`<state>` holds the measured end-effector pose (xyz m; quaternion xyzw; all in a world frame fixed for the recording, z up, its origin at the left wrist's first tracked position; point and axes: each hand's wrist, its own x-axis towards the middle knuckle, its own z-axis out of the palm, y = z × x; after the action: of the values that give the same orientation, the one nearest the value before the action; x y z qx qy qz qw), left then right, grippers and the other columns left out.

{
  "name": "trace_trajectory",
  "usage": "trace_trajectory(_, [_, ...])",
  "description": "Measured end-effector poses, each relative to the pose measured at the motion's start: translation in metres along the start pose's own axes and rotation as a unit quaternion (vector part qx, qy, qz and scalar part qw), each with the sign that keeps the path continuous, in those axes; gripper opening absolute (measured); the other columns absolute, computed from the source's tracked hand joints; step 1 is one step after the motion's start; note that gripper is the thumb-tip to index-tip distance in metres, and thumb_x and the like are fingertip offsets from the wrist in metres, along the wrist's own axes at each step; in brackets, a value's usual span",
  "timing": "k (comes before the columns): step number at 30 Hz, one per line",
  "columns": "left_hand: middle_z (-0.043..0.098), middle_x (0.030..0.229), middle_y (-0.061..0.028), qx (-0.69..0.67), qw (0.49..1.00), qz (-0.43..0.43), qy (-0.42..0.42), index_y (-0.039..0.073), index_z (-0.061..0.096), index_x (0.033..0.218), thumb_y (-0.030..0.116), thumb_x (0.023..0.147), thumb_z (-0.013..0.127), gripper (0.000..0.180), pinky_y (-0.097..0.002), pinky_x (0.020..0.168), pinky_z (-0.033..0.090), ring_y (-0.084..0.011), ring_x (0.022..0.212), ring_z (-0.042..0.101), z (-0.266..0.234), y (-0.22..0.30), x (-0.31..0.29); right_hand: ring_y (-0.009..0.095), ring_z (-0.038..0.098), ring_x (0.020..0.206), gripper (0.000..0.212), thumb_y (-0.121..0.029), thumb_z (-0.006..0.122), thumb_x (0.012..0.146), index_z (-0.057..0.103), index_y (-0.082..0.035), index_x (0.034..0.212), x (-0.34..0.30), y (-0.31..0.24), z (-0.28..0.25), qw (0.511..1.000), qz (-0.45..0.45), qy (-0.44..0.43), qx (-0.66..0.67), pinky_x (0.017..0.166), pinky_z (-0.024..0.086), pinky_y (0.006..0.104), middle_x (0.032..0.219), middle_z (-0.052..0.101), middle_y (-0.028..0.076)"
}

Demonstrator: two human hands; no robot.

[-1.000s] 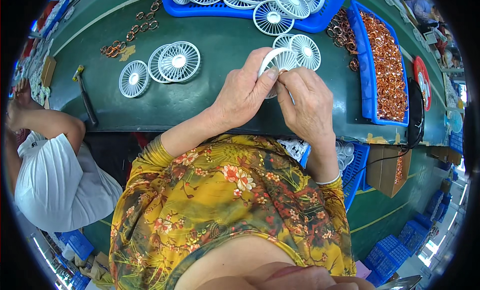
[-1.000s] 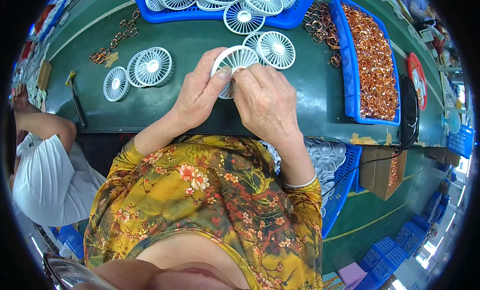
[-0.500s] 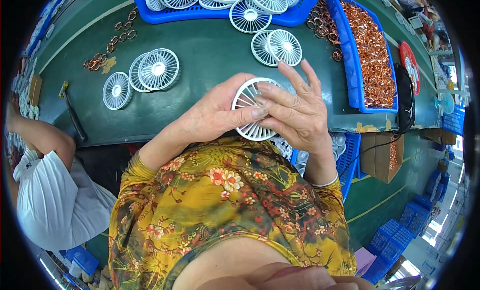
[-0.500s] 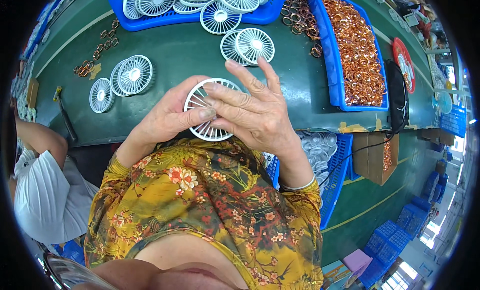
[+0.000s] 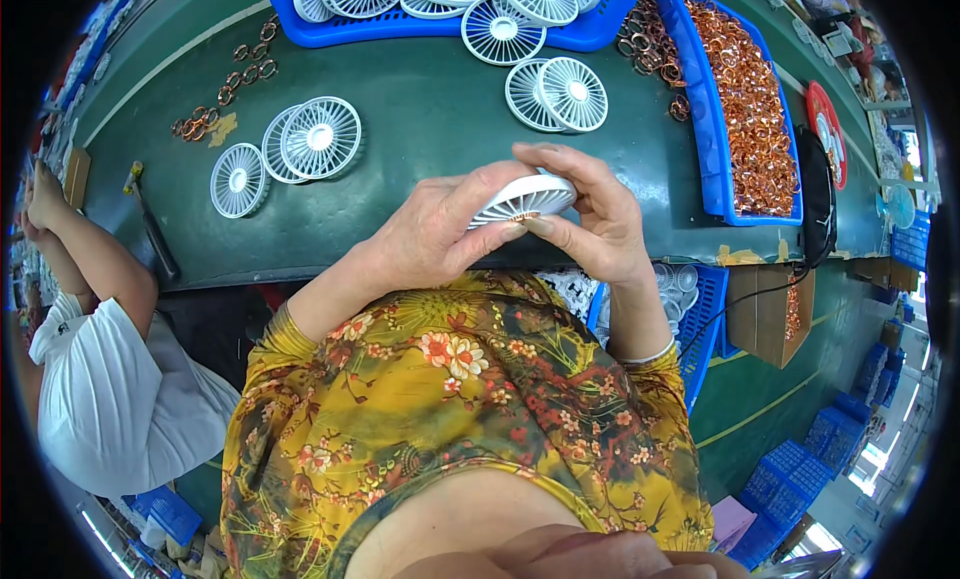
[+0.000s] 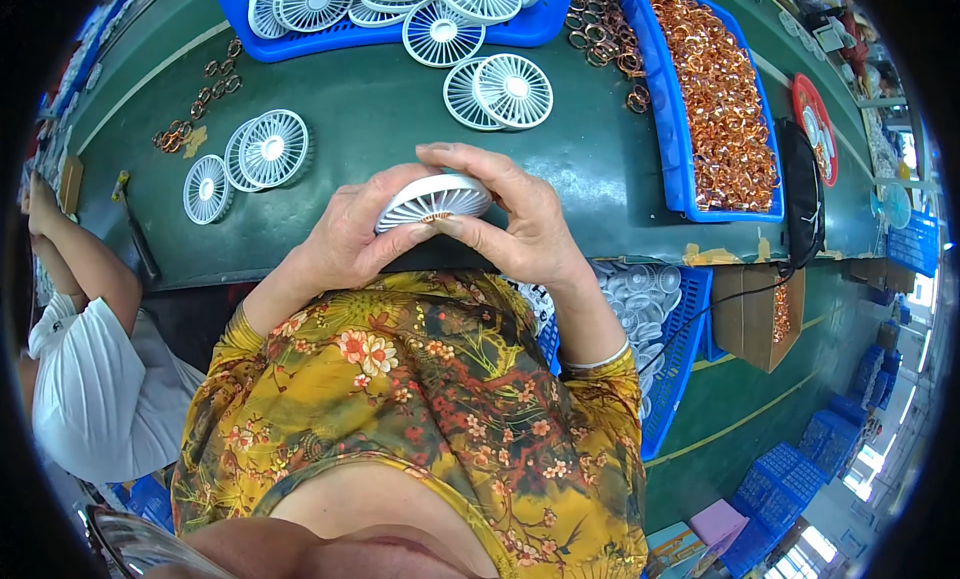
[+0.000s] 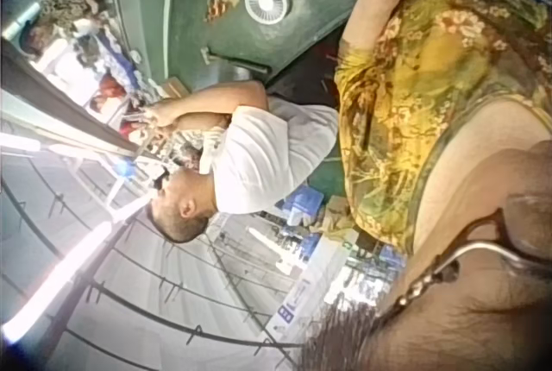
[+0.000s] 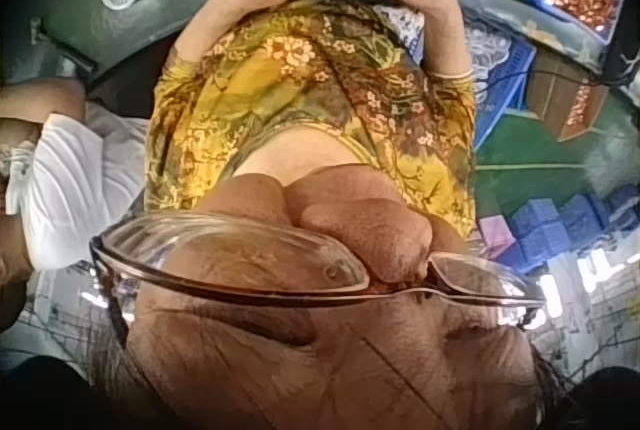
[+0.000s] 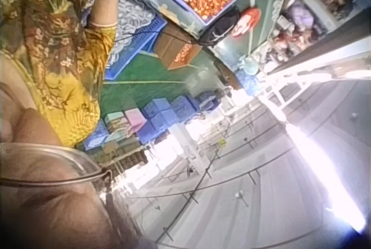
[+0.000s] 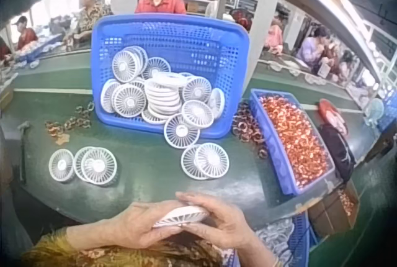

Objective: The person empties circular plastic grilles from a basket onto the table and fits copper rings into the center of the grilles by hand.

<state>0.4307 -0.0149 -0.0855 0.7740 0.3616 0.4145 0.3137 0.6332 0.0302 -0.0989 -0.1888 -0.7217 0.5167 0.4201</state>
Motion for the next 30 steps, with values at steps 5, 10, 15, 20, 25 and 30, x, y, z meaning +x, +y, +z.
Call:
trace_trajectory(5, [0.067, 0.101, -0.0092, 0.267, 0.953, 0.067, 0.124, 0.007, 0.059, 0.116, -0.002, 0.069, 0.073, 0.050, -0.0370, 0.064, 0.050, -0.0262, 0.074, 0.061, -0.001, -0.022, -0.008, 0.016, 0.065, 0.086, 0.046, -0.012, 0.067, 0.083, 0.052, -0.001, 0.126, 0.026, 0.004, -0.046, 0.963, 0.185, 0.086, -0.175, 0.075, 0.052, 0.0306, 0.099, 0.067, 0.009])
trace_trajectory(10, [0.067, 0.103, -0.0048, 0.455, 0.872, -0.094, 0.154, 0.013, 0.059, 0.118, -0.002, 0.073, 0.067, 0.048, -0.0364, 0.078, 0.045, -0.0268, 0.087, 0.060, -0.031, -0.041, -0.026, 0.038, 0.065, 0.082, 0.031, -0.031, 0.055, 0.090, 0.061, -0.002, 0.098, 0.029, 0.063, -0.138, 0.632, 0.277, 0.203, -0.695, 0.072, 0.052, 0.0459, 0.091, 0.066, 0.022])
trace_trajectory(15, [0.046, 0.129, -0.0197, 0.558, 0.807, -0.163, 0.107, 0.013, 0.057, 0.120, 0.029, 0.077, 0.071, 0.048, -0.0440, 0.094, 0.035, -0.0348, 0.115, 0.044, -0.029, -0.038, -0.028, 0.037, 0.065, 0.081, 0.026, -0.029, 0.054, 0.090, 0.061, -0.004, 0.091, 0.024, 0.057, -0.127, 0.645, 0.286, 0.173, -0.687, 0.072, 0.052, 0.0458, 0.088, 0.066, 0.020])
trace_trajectory(20, [0.050, 0.127, -0.0203, 0.405, 0.909, -0.005, 0.093, 0.007, 0.053, 0.122, 0.031, 0.079, 0.069, 0.052, -0.0465, 0.100, 0.034, -0.0379, 0.118, 0.045, 0.000, -0.031, 0.035, 0.029, 0.066, 0.075, 0.016, -0.021, 0.062, 0.087, 0.067, -0.005, 0.089, 0.011, 0.041, -0.109, 0.755, 0.154, 0.260, -0.581, 0.064, 0.050, 0.0384, 0.085, 0.067, 0.013])
trace_trajectory(25, [0.053, 0.120, -0.0219, 0.451, 0.886, -0.085, 0.061, 0.006, 0.045, 0.131, 0.044, 0.082, 0.064, 0.064, -0.0571, 0.106, 0.020, -0.0375, 0.123, 0.041, 0.043, -0.059, 0.098, 0.022, 0.063, 0.071, 0.009, -0.007, 0.070, 0.081, 0.066, -0.002, 0.088, 0.003, 0.022, -0.076, 0.827, -0.029, 0.274, -0.491, 0.063, 0.050, 0.0297, 0.082, 0.066, 0.010])
trace_trajectory(30, [0.055, 0.112, -0.0204, 0.421, 0.903, -0.073, 0.055, 0.008, 0.041, 0.133, 0.035, 0.077, 0.071, 0.070, -0.0545, 0.104, 0.025, -0.0357, 0.119, 0.043, 0.054, -0.057, 0.105, 0.023, 0.063, 0.071, 0.016, -0.002, 0.074, 0.075, 0.065, -0.002, 0.088, -0.013, 0.019, -0.056, 0.832, -0.107, 0.282, -0.465, 0.059, 0.050, 0.0306, 0.083, 0.064, 0.011])
